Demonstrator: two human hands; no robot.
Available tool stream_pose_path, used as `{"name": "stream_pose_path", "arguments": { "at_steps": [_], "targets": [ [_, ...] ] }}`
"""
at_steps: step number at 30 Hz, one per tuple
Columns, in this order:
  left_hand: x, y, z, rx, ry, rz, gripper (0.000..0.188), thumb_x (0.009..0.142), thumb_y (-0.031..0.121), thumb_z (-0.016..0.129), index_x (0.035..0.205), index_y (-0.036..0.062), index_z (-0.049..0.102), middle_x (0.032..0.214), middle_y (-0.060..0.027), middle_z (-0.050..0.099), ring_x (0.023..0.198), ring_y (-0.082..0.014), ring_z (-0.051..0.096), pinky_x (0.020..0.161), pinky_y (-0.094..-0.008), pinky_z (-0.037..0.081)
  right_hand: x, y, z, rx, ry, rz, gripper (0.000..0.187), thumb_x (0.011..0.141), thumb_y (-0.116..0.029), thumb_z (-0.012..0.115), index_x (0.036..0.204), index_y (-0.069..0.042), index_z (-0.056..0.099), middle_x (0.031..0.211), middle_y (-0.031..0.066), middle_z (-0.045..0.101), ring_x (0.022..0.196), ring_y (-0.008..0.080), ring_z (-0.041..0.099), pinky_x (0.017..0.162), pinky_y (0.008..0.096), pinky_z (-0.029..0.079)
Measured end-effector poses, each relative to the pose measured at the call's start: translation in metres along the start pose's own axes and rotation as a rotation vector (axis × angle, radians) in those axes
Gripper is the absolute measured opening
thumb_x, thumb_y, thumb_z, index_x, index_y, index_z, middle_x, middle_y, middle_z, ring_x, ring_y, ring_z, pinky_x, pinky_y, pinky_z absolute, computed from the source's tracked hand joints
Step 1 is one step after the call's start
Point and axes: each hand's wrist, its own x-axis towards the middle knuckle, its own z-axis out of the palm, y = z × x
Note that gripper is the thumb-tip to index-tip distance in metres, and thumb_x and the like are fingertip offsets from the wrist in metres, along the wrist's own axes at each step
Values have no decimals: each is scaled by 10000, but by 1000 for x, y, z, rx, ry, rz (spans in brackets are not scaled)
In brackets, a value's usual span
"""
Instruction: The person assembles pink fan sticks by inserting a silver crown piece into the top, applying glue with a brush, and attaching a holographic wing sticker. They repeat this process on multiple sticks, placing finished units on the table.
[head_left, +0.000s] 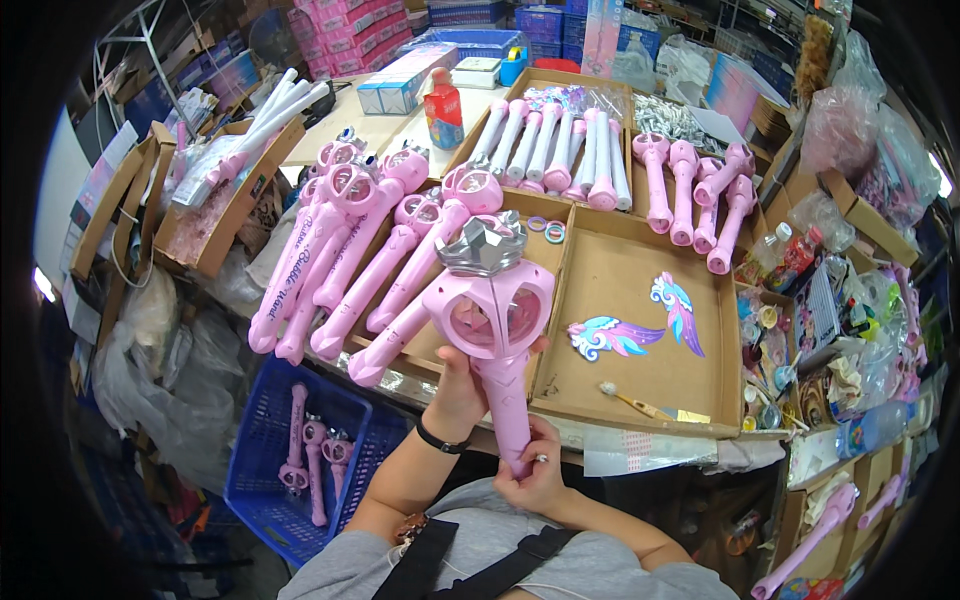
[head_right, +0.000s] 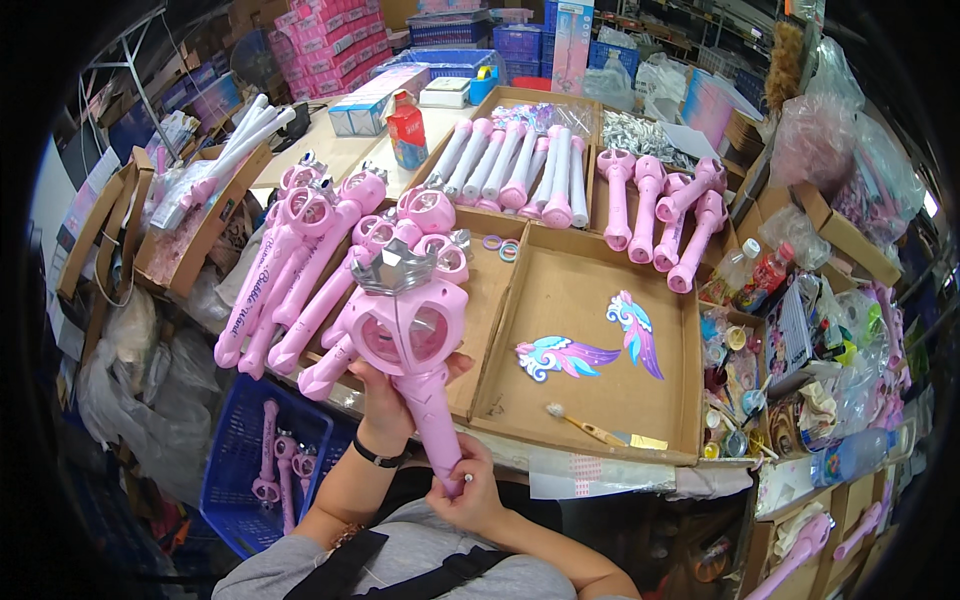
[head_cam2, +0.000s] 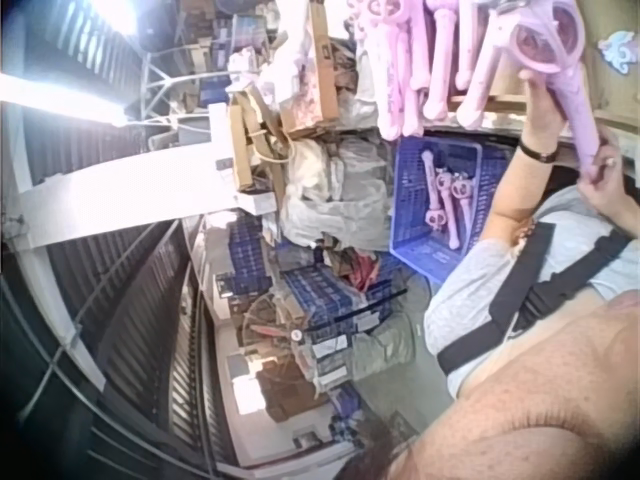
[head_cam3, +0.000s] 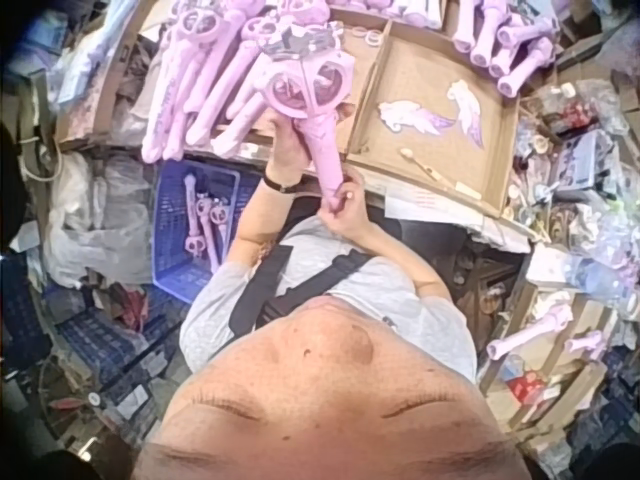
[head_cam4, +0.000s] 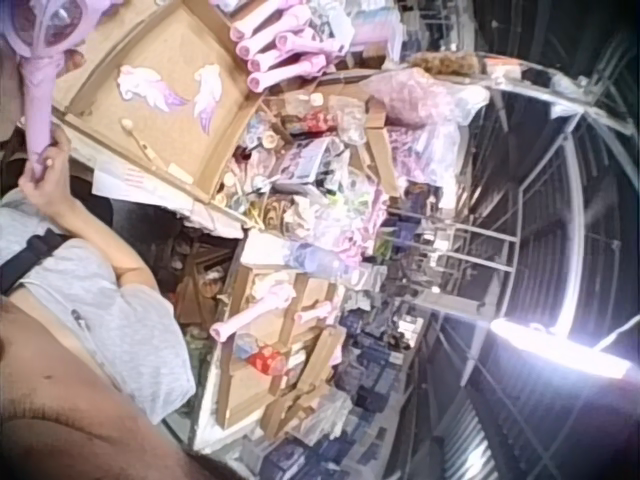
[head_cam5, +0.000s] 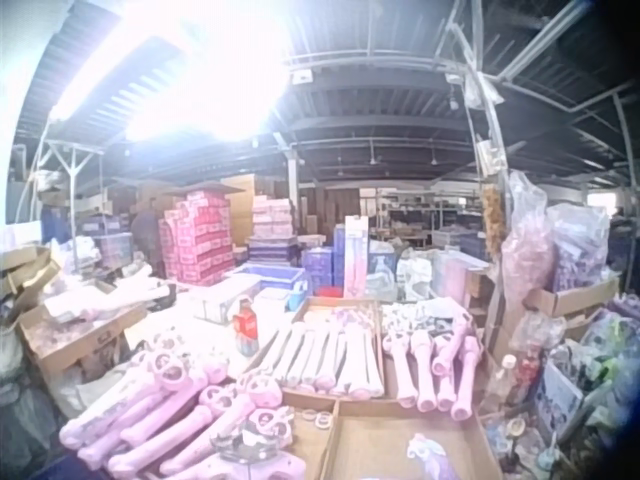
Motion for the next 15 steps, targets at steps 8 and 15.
{"name": "stream_pose_path", "arguments": {
  "at_steps": [8, 15],
  "targets": [
    [-12, -7, 0, -65, -175, -72, 749, 676, 234, 762, 1271, -17, 383, 1247, -159, 462, 958, -239, 593, 953, -475, 419, 0, 0, -1, -50, 25, -10, 449, 635, -12, 679, 926, -62, 341, 1172, 243, 414, 975, 336, 510, 845, 377, 424],
    [-16, -6, 5, -76, -182, -128, 692, 682, 153, 718, 1263, -20, 384, 1226, -133, 463, 929, -183, 577, 960, -534, 394, 0, -5, -1, -85, 32, -7, 461, 625, -17, 699, 920, -61, 348, 1165, 242, 420, 963, 341, 522, 826, 378, 437]
  ]
}}
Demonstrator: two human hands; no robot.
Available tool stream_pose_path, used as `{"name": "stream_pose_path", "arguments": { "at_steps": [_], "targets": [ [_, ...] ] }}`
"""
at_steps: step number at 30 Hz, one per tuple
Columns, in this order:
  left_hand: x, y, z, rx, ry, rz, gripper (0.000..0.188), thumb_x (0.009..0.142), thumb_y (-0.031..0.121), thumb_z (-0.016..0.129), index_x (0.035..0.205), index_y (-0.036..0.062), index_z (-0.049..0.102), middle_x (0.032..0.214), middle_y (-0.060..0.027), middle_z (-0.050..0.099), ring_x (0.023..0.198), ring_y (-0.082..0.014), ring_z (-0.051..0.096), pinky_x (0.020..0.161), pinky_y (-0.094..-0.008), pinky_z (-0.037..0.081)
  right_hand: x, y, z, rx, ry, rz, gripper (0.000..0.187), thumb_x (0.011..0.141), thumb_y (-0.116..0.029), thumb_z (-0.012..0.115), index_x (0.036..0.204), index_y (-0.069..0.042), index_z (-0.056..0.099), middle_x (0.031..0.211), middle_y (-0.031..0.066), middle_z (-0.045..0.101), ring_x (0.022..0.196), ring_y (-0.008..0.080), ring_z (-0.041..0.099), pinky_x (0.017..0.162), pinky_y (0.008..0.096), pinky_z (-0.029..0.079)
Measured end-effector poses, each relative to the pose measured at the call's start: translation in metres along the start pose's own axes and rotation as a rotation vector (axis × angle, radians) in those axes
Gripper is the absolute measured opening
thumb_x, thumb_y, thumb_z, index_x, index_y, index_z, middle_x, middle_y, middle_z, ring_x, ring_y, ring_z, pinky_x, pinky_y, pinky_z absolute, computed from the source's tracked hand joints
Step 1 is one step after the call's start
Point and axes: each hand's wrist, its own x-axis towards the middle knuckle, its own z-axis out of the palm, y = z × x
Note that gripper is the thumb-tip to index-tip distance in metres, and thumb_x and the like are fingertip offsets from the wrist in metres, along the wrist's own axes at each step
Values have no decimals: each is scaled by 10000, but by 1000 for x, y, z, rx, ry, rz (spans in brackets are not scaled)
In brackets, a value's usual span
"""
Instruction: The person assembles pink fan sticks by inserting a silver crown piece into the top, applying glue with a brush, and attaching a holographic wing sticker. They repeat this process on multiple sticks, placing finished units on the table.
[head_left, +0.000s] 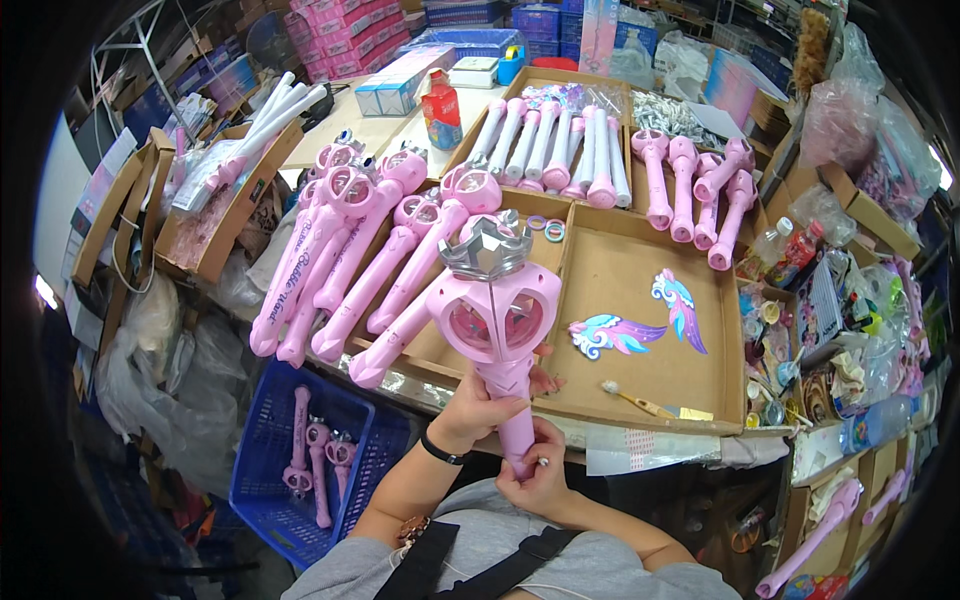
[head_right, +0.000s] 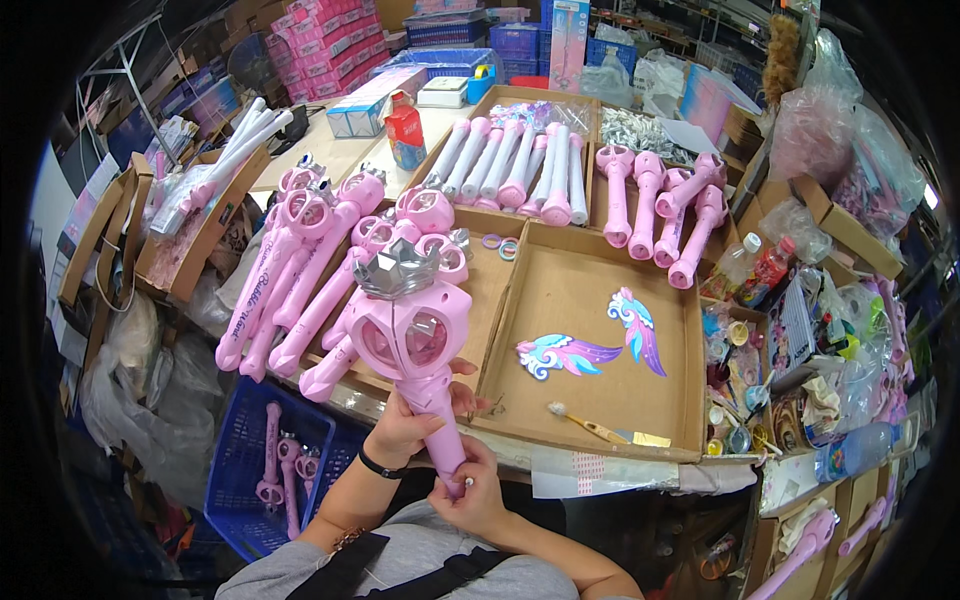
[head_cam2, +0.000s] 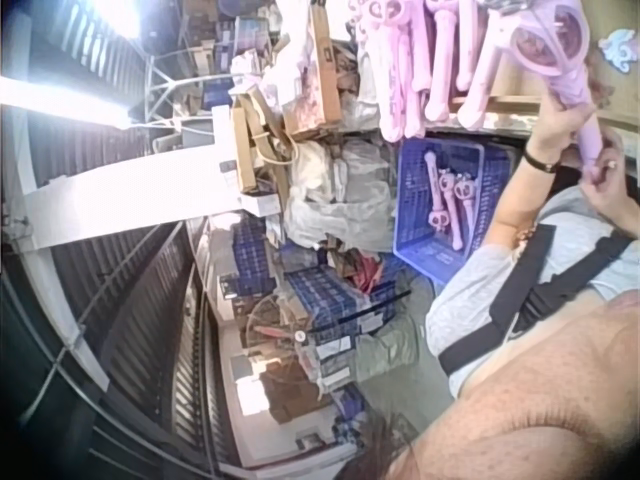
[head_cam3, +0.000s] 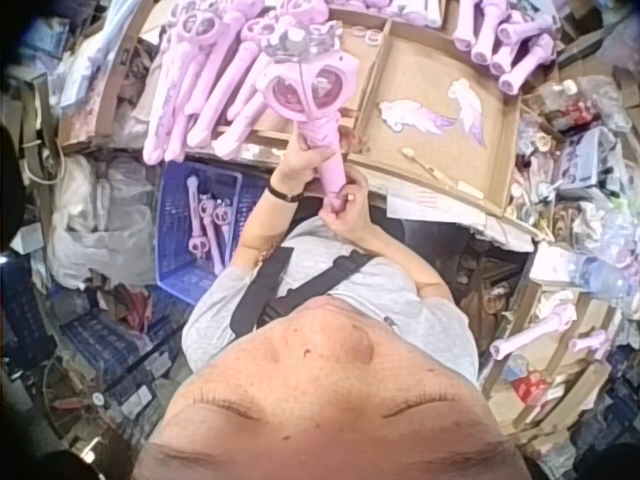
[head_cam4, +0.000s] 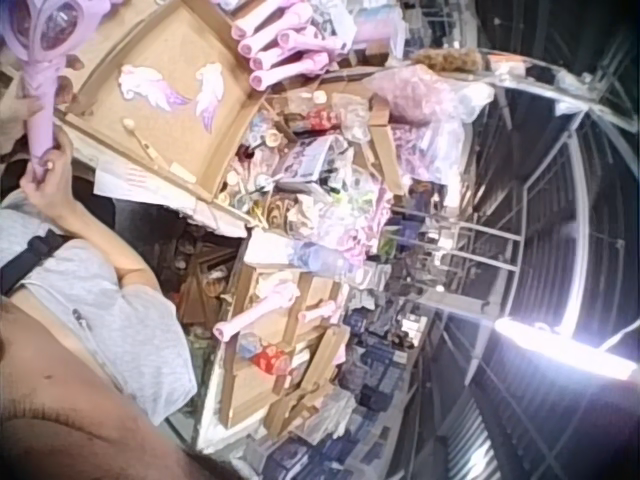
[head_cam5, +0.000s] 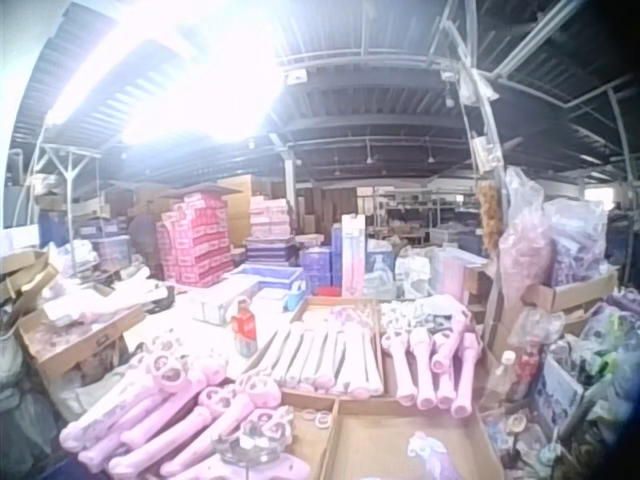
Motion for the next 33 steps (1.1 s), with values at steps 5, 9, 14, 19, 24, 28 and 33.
{"name": "stream_pose_path", "arguments": {
  "at_steps": [5, 9, 14, 19, 24, 28, 33],
  "targets": [
    [-2, -1, 2, 20, 38, 11, 692, 704, 185, 721, 1273, -12, 380, 1175, -120, 499, 935, -177, 577, 980, -546, 373, 0, -4, 0, -2, -8, 30, 474, 622, -5, 701, 931, -61, 347, 1149, 241, 427, 967, 356, 522, 817, 382, 446],
    [-2, 0, -1, 20, 58, 1, 780, 695, 444, 710, 1267, 17, 394, 1089, -99, 543, 929, -166, 574, 990, -549, 357, 3, -9, -1, 47, 28, 48, 358, 636, -37, 703, 852, -32, 417, 1154, 257, 454, 976, 368, 526, 813, 365, 458],
    [11, 6, -19, -317, 30, 338, 1026, 586, 849, 439, 1248, 65, 419, 1041, -58, 553, 910, -153, 554, 991, -517, 356, 16, -21, -10, -38, -211, 156, 245, 683, -111, 711, 634, -2, 497, 1176, 280, 486, 978, 387, 557, 795, 355, 488],
    [13, -2, -26, -544, 102, 341, 1103, 472, 924, 358, 1163, 74, 484, 982, -34, 579, 855, -163, 535, 850, -420, 419, 32, -34, -19, -136, -299, 114, 251, 703, -123, 715, 628, 8, 514, 1185, 276, 483, 954, 387, 576, 762, 360, 503],
    [7, 6, -18, -519, 282, 239, 1149, 466, 932, 336, 1182, 43, 470, 979, -60, 589, 825, -185, 551, 739, -353, 467, 30, -34, -23, -133, -271, 45, 291, 703, -110, 721, 760, -1, 457, 1195, 276, 473, 935, 377, 579, 734, 357, 504],
    [2, 18, -2, -56, 184, 154, 1066, 579, 761, 586, 1313, 34, 325, 1136, -114, 550, 897, -236, 597, 650, -322, 520, 18, -19, -20, -49, -207, 185, 398, 726, -78, 712, 871, -36, 344, 1203, 263, 480, 953, 328, 595, 727, 349, 502],
    [0, 14, 8, -64, 135, 218, 1131, 572, 529, 782, 1394, 64, 159, 1268, -106, 440, 1081, -223, 528, 848, -375, 496, 10, 10, -17, 839, -287, 582, 418, 748, -11, 683, 891, -98, 300, 1184, 214, 500, 961, 233, 577, 826, 338, 453]
  ]
}}
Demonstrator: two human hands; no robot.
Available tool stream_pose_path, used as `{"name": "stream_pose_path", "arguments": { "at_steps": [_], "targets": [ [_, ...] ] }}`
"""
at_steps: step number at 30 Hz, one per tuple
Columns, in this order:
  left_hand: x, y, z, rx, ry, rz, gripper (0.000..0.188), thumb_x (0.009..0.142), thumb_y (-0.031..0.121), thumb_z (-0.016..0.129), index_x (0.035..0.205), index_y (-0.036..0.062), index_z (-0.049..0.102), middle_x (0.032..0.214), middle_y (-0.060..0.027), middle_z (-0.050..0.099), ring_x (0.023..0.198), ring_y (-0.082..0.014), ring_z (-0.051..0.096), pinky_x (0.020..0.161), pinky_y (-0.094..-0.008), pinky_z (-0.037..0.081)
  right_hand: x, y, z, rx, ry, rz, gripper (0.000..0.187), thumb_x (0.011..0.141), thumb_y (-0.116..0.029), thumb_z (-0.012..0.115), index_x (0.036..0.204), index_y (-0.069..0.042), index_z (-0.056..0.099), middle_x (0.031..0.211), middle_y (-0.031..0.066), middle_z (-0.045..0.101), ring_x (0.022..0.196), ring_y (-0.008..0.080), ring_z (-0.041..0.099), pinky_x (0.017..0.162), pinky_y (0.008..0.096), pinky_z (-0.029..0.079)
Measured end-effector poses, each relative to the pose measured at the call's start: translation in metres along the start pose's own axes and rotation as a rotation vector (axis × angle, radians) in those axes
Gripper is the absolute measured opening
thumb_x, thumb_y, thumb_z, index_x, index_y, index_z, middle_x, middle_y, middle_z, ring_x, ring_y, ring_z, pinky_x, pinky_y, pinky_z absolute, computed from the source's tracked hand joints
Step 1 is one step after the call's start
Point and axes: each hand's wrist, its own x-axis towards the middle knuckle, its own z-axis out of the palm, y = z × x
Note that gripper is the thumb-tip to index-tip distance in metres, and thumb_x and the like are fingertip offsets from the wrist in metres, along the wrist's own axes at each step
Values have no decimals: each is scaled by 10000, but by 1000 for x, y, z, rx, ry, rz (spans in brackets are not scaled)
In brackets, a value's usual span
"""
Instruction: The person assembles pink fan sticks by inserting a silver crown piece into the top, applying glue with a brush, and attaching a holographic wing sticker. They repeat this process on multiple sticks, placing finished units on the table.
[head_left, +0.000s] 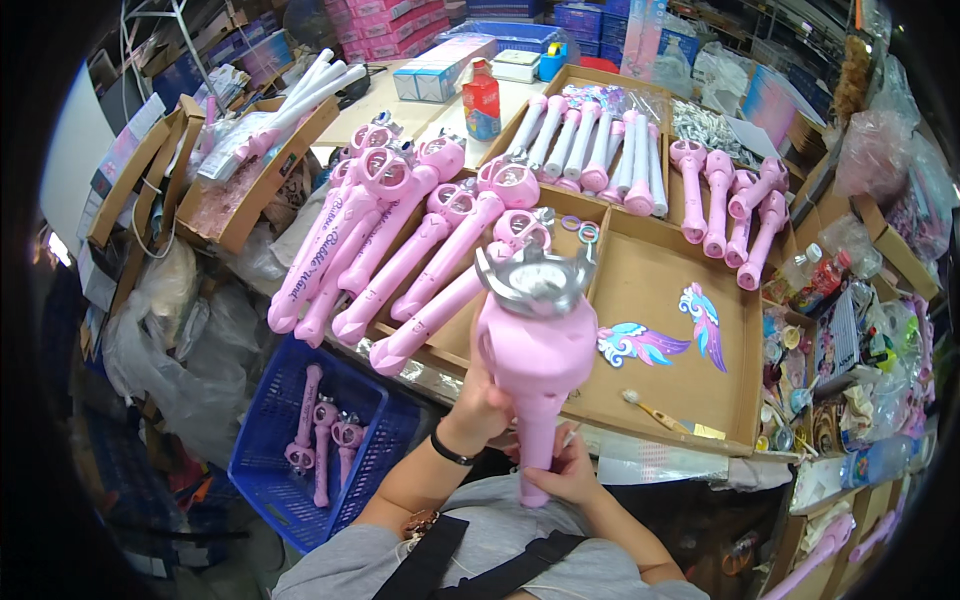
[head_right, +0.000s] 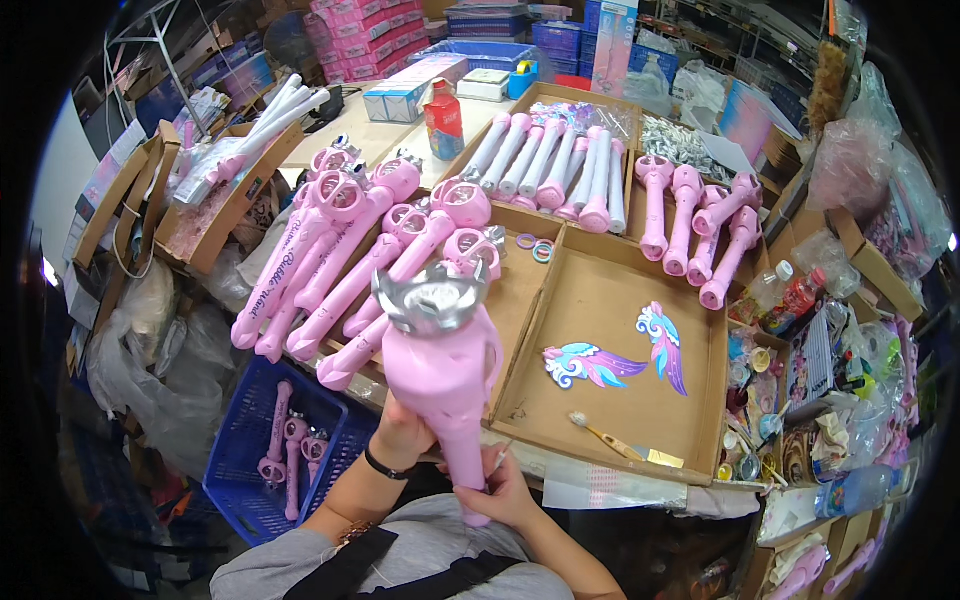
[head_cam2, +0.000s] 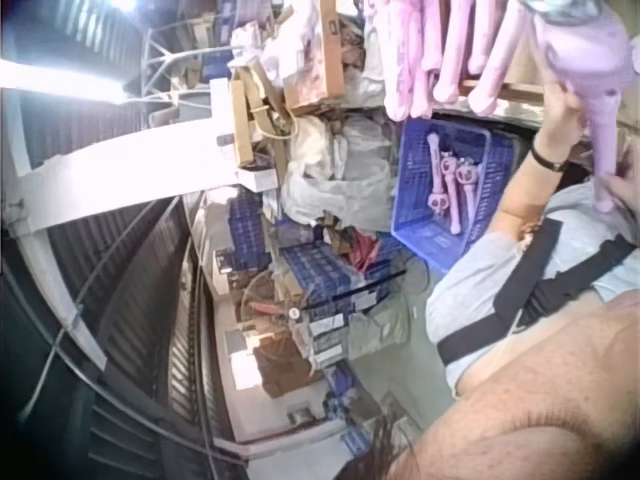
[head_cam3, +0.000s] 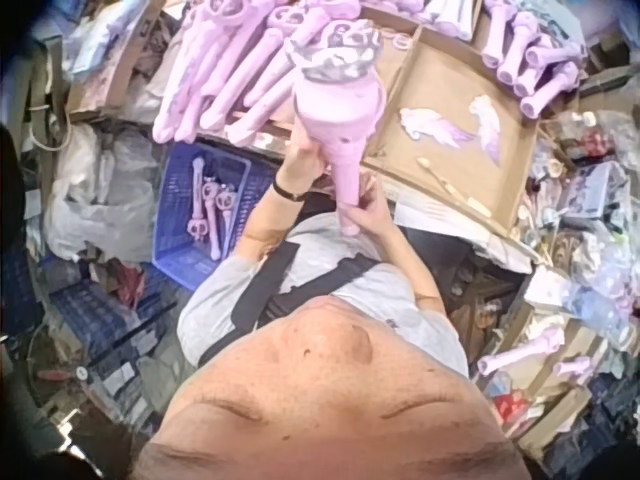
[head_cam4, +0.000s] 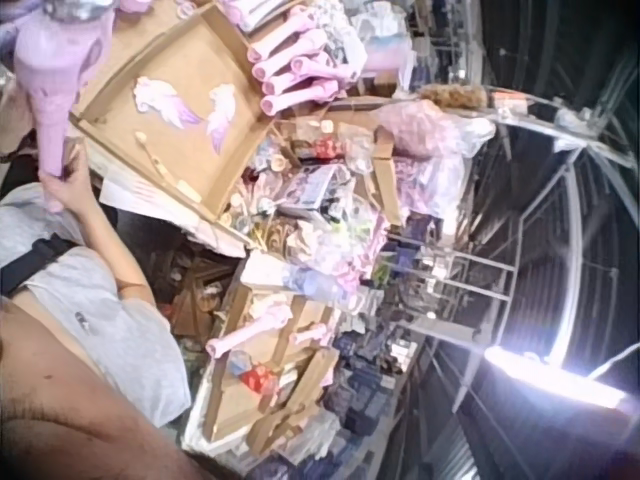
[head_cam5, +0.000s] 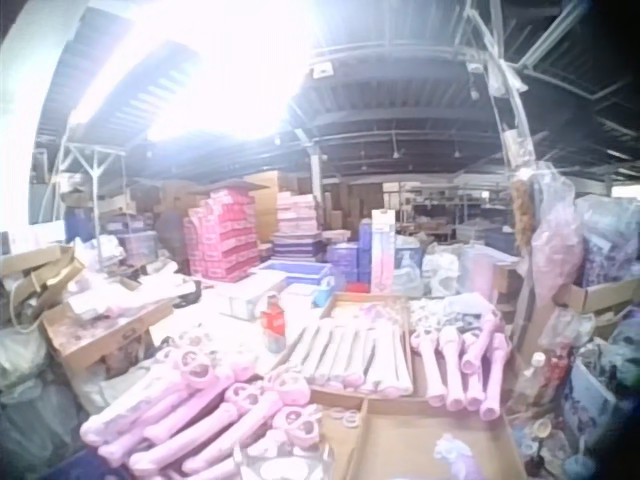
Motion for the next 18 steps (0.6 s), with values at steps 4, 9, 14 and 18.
{"name": "stream_pose_path", "arguments": {
  "at_steps": [4, 9, 14, 18],
  "targets": [
    [-3, -2, -5, 120, 64, -53, 1132, 561, 518, 797, 1394, 60, 183, 1299, -90, 423, 1120, -191, 501, 935, -342, 428, 6, -11, -15, -105, -9, -99, 416, 737, 25, 644, 909, -130, 298, 1268, 183, 413, 1126, 229, 458, 963, 363, 337],
    [-5, 5, -9, 108, 33, -64, 1100, 616, 473, 792, 1415, 52, 162, 1370, -95, 363, 1244, -200, 388, 1007, -359, 344, 21, -66, -16, -163, 328, -511, 369, 715, 33, 567, 916, -149, 316, 1350, 208, 317, 1300, 326, 281, 1054, 432, 213],
    [-14, 2, -9, 84, -82, -329, 1051, 696, 498, 716, 1430, 27, 131, 1434, -103, 277, 1318, -198, 277, 1075, -340, 210, 27, -98, 11, -321, 412, -731, 300, 756, 30, 526, 913, -139, 335, 1419, 241, 212, 1331, 354, 218, 1070, 462, 152],
    [-28, -10, -9, -4, -162, -537, 1010, 741, 569, 630, 1426, 13, 137, 1446, -130, 247, 1328, -214, 256, 1072, -344, 208, 19, -93, 28, 88, 428, -563, 234, 839, -18, 486, 901, -172, 321, 1431, 189, 235, 1320, 331, 250, 1063, 468, 230]
  ]
}}
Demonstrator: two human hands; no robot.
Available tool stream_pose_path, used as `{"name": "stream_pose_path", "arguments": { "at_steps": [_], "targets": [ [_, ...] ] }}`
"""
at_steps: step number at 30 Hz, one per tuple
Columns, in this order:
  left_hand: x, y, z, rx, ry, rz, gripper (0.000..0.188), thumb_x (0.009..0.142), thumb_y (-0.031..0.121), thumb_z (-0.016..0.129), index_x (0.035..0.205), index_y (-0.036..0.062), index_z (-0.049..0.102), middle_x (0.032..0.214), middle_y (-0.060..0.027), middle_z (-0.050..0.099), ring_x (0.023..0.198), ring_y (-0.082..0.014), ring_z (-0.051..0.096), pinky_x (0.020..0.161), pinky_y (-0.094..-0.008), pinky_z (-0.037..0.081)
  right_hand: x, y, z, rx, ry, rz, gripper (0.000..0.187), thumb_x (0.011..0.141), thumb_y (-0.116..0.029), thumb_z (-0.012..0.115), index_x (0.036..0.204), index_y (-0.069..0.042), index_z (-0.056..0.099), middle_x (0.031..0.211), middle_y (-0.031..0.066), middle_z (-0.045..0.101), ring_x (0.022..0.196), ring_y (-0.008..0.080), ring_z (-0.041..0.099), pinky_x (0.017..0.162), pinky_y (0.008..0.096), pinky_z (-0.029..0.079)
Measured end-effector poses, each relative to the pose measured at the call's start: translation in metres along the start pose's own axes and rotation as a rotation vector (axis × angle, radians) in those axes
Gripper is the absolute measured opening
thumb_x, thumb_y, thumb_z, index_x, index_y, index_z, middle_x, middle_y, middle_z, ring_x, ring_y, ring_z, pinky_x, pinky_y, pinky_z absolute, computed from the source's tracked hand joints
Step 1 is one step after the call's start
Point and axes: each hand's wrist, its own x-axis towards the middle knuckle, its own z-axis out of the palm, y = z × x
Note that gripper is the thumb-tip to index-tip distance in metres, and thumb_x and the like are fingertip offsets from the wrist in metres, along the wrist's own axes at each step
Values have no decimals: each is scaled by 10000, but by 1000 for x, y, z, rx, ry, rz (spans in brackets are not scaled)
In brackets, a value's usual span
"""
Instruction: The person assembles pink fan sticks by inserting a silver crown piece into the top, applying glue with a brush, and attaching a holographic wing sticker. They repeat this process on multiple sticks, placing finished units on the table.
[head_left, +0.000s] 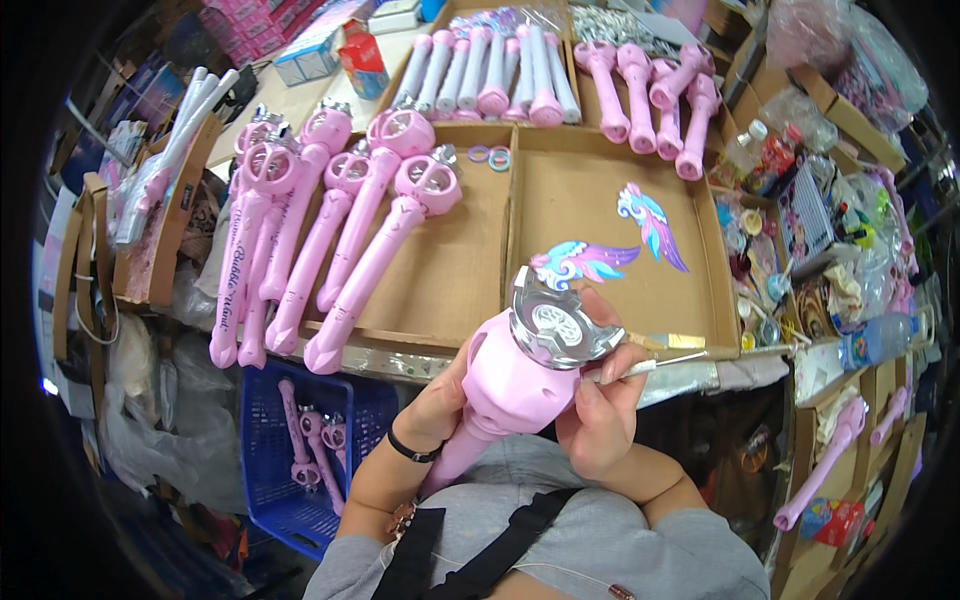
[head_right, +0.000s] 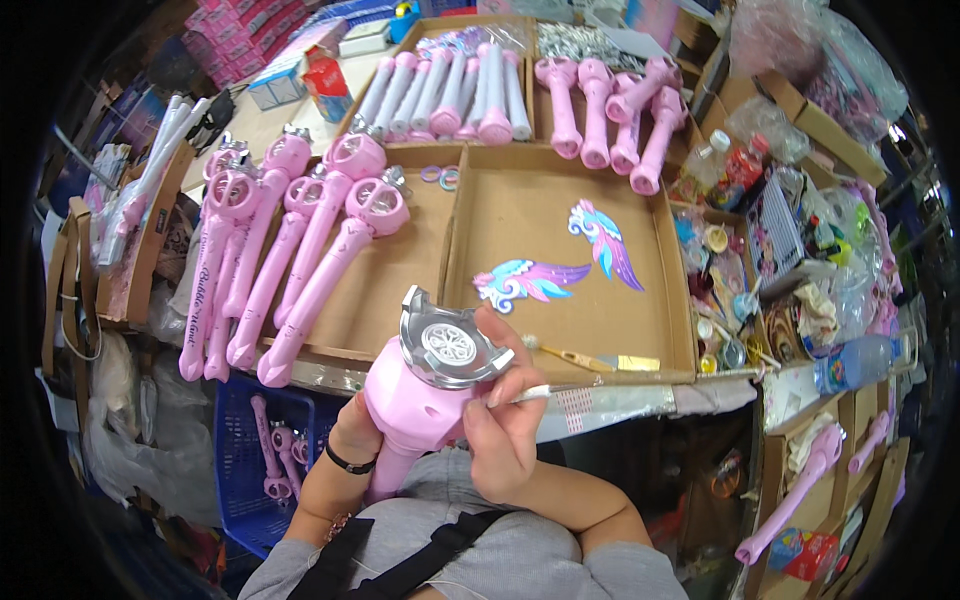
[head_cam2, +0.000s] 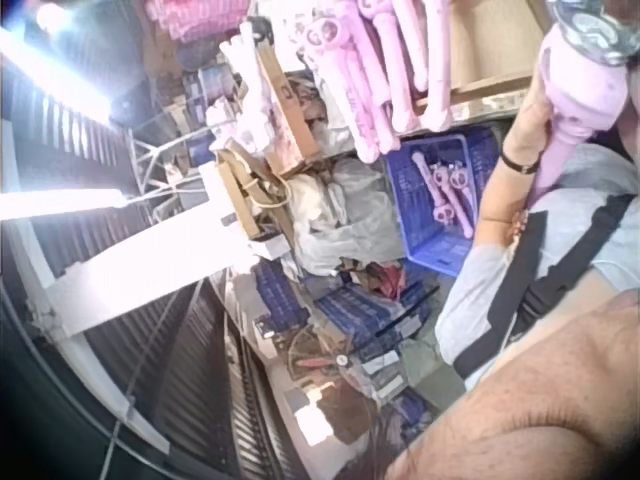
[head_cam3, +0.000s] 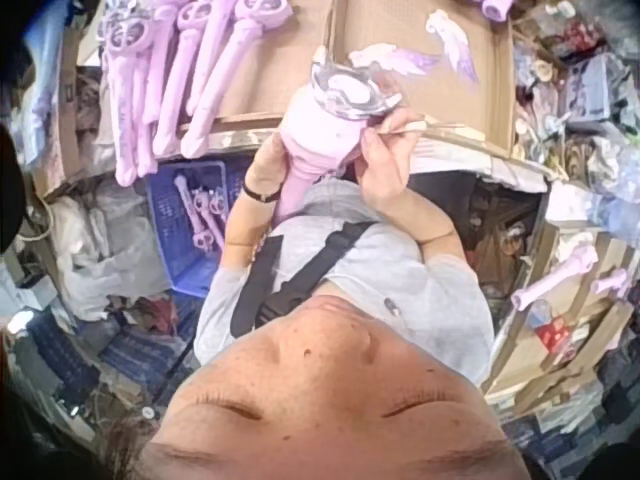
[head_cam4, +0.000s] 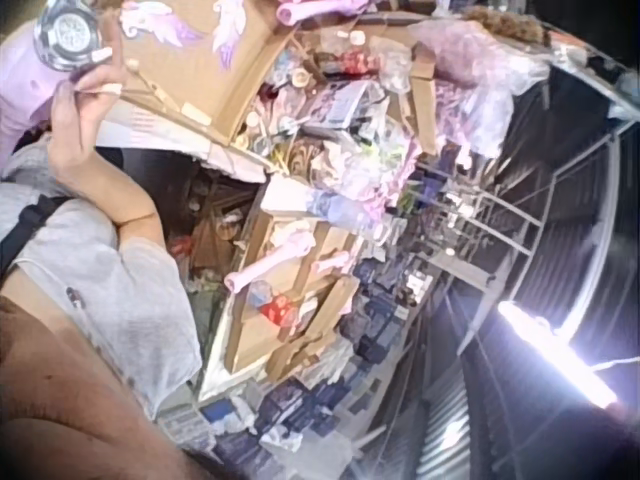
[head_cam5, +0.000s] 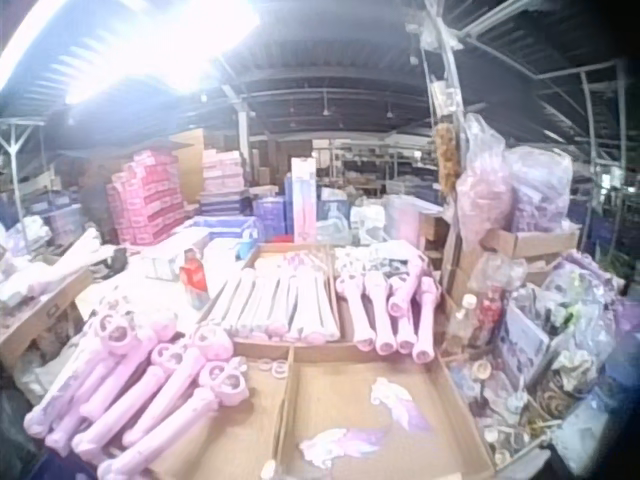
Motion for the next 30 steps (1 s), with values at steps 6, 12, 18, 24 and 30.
{"name": "stream_pose_path", "arguments": {
  "at_steps": [6, 12, 18, 24, 30],
  "targets": [
    [-1, -9, -8, -230, -151, -216, 946, 754, 620, 574, 1385, 8, 223, 1247, -205, 473, 1036, -301, 558, 786, -377, 500, -9, -4, -5, -73, 50, 7, 246, 803, 11, 472, 907, -169, 341, 1422, 190, 243, 1327, 337, 235, 1065, 495, 221],
    [-1, -10, -8, -193, -109, -201, 902, 769, 626, 547, 1352, -3, 270, 1125, -222, 553, 898, -335, 617, 730, -392, 519, -12, -3, -2, -120, 42, -38, 290, 766, 31, 483, 921, -174, 347, 1420, 204, 232, 1339, 339, 202, 1071, 492, 190],
    [3, 1, 8, 41, 57, -27, 945, 742, 568, 628, 1387, 9, 223, 1311, -177, 421, 1178, -288, 453, 952, -393, 392, -5, 0, -7, -31, -24, -38, 350, 764, 23, 537, 969, -158, 319, 1412, 208, 215, 1327, 310, 217, 1075, 467, 170],
    [-6, 7, 18, 312, 87, 207, 1181, 565, 155, 864, 1439, 90, 72, 1425, -134, 279, 1294, -236, 321, 1043, -372, 284, -3, -5, -14, 51, 19, 172, 384, 779, 22, 554, 1008, -147, 297, 1399, 182, 217, 1302, 268, 250, 1065, 438, 199],
    [-7, 3, 14, 376, 75, 275, 1218, 538, 152, 875, 1439, 101, 57, 1424, -146, 270, 1275, -246, 349, 1025, -392, 319, -3, -11, -11, 77, -34, 142, 390, 767, 48, 540, 995, -147, 291, 1405, 187, 201, 1314, 271, 235, 1063, 445, 203]
  ]
}}
